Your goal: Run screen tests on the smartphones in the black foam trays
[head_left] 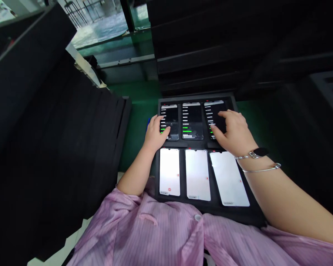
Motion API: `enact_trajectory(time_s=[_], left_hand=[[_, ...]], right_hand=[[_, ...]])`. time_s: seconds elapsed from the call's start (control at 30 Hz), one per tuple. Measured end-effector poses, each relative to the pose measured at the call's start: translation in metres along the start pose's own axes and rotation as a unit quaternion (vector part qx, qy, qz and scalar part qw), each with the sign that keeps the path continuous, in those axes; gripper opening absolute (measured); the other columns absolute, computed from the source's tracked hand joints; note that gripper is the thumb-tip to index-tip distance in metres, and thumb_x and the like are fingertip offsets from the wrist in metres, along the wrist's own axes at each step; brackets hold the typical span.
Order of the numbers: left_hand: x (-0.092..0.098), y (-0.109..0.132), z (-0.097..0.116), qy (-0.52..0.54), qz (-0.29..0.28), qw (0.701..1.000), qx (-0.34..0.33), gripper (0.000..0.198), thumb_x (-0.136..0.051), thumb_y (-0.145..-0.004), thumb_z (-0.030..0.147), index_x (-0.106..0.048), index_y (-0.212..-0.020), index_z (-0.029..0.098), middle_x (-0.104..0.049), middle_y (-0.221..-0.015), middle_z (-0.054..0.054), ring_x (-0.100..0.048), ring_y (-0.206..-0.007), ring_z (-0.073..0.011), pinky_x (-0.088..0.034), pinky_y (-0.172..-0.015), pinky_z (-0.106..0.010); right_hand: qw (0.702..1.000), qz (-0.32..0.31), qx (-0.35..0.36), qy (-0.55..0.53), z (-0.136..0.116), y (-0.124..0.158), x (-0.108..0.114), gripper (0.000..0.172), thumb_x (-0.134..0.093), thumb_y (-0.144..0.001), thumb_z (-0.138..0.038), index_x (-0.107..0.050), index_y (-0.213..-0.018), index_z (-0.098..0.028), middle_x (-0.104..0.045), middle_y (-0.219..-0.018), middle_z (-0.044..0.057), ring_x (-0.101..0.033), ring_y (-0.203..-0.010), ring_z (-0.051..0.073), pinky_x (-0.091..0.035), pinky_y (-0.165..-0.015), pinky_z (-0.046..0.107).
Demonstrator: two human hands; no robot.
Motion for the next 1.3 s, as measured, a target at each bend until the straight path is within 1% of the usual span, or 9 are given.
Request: enact_trajectory(time_s=[0.17, 0.33, 0.47, 0.6, 0.73, 0.83, 1.0, 1.17, 1.3], left_hand=[[-0.002, -0.001, -0.003, -0.005, -0.014, 0.999, 0.03, 0.046, -0.067, -0.092, 0.034, -0.06, -0.135, 0.023, -0.048, -0.155, -0.016, -0.046, -0.146, -0.0348, -0.041, -0.12, -0.053], [0.0, -0.003, -0.002, 0.034, 0.007, 0.999, -0.003, 0.054, -0.065, -0.091, 0.03, -0.051, -0.142, 0.022, -0.055, -0.146, -0.015, -0.052, -0.141, -0.0292, -0.04, -0.121, -0.048], [0.001, -0.002, -0.008, 0.045, 0.019, 0.999, 0.003, 0.046, -0.065, -0.091, 0.029, -0.055, -0.136, 0.022, -0.056, -0.145, -0.014, -0.05, -0.142, -0.0294, -0.04, -0.121, -0.048], [0.001, -0.004, -0.01, 0.051, 0.026, 0.998, -0.004, 0.044, -0.065, -0.091, 0.03, -0.056, -0.134, 0.022, -0.058, -0.144, -0.014, -0.051, -0.142, -0.0291, -0.04, -0.121, -0.049], [0.001, 0.001, -0.005, 0.058, 0.035, 0.998, -0.014, 0.046, -0.061, -0.095, 0.033, -0.052, -0.139, 0.02, -0.058, -0.144, -0.016, -0.054, -0.139, -0.0283, -0.04, -0.122, -0.049], [0.001, 0.025, 0.006, 0.056, 0.03, 0.997, -0.037, 0.052, -0.059, -0.099, 0.04, -0.046, -0.144, 0.019, -0.051, -0.151, -0.019, -0.044, -0.149, -0.0289, -0.035, -0.126, -0.049], [0.007, 0.104, 0.03, 0.071, -0.03, 0.997, -0.029, 0.066, -0.059, -0.1, 0.053, -0.033, -0.154, 0.026, -0.023, -0.169, -0.018, -0.023, -0.161, -0.0323, -0.027, -0.129, -0.053], [0.013, 0.17, 0.056, 0.067, -0.124, 0.99, -0.024, 0.079, -0.067, -0.095, 0.048, -0.025, -0.159, 0.029, -0.009, -0.173, -0.018, -0.018, -0.162, -0.0363, -0.032, -0.127, -0.056], [0.009, 0.186, 0.062, 0.03, -0.152, 0.988, -0.015, 0.085, -0.071, -0.092, 0.041, -0.023, -0.16, 0.03, -0.006, -0.174, -0.019, -0.018, -0.161, -0.039, -0.034, -0.124, -0.06]], right_hand=[[1.0, -0.012, -0.026, 0.007, -0.001, -0.001, -0.005, 0.06, -0.051, -0.096, -0.053, -0.057, -0.137, -0.01, -0.063, -0.13, 0.023, -0.054, -0.133, 0.042, -0.032, -0.119, 0.068], [0.997, -0.058, 0.031, 0.041, -0.034, -0.012, -0.027, 0.064, -0.049, -0.099, -0.058, -0.057, -0.144, -0.014, -0.046, -0.155, 0.022, -0.031, -0.152, 0.045, -0.02, -0.122, 0.074], [0.994, -0.091, 0.008, 0.057, -0.037, -0.018, -0.043, 0.066, -0.05, -0.098, -0.061, -0.059, -0.144, -0.014, -0.035, -0.163, 0.023, -0.023, -0.154, 0.048, -0.019, -0.121, 0.076], [0.999, -0.024, 0.012, 0.044, -0.032, -0.009, -0.02, 0.065, -0.05, -0.098, -0.06, -0.058, -0.145, -0.015, -0.04, -0.16, 0.023, -0.026, -0.154, 0.046, -0.022, -0.121, 0.074], [1.0, 0.012, -0.007, 0.018, -0.024, 0.018, 0.013, 0.063, -0.052, -0.097, -0.06, -0.057, -0.141, -0.015, -0.051, -0.149, 0.023, -0.036, -0.149, 0.046, -0.027, -0.119, 0.075], [1.0, 0.015, 0.005, -0.003, -0.035, 0.053, 0.04, 0.06, -0.052, -0.098, -0.056, -0.053, -0.144, -0.017, -0.053, -0.147, 0.022, -0.037, -0.149, 0.043, -0.031, -0.12, 0.07], [0.996, -0.045, 0.081, 0.01, -0.078, 0.129, 0.068, 0.056, -0.056, -0.101, -0.045, -0.045, -0.151, -0.023, -0.049, -0.152, 0.02, -0.034, -0.153, 0.04, -0.028, -0.125, 0.066], [0.983, -0.104, 0.148, 0.039, -0.101, 0.188, 0.061, 0.065, -0.059, -0.1, -0.05, -0.04, -0.154, -0.02, -0.045, -0.155, 0.024, -0.031, -0.153, 0.045, -0.028, -0.119, 0.075], [0.978, -0.121, 0.155, 0.075, -0.102, 0.206, 0.042, 0.065, -0.054, -0.101, -0.057, -0.044, -0.153, -0.019, -0.041, -0.158, 0.026, -0.027, -0.154, 0.048, -0.027, -0.117, 0.078]])
Point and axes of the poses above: each hand's wrist, its own y-axis away from the middle knuckle, its own x-axis out of the back of the hand, z = x × y, the point moved 9 cm from there along -y, towards the middle knuckle
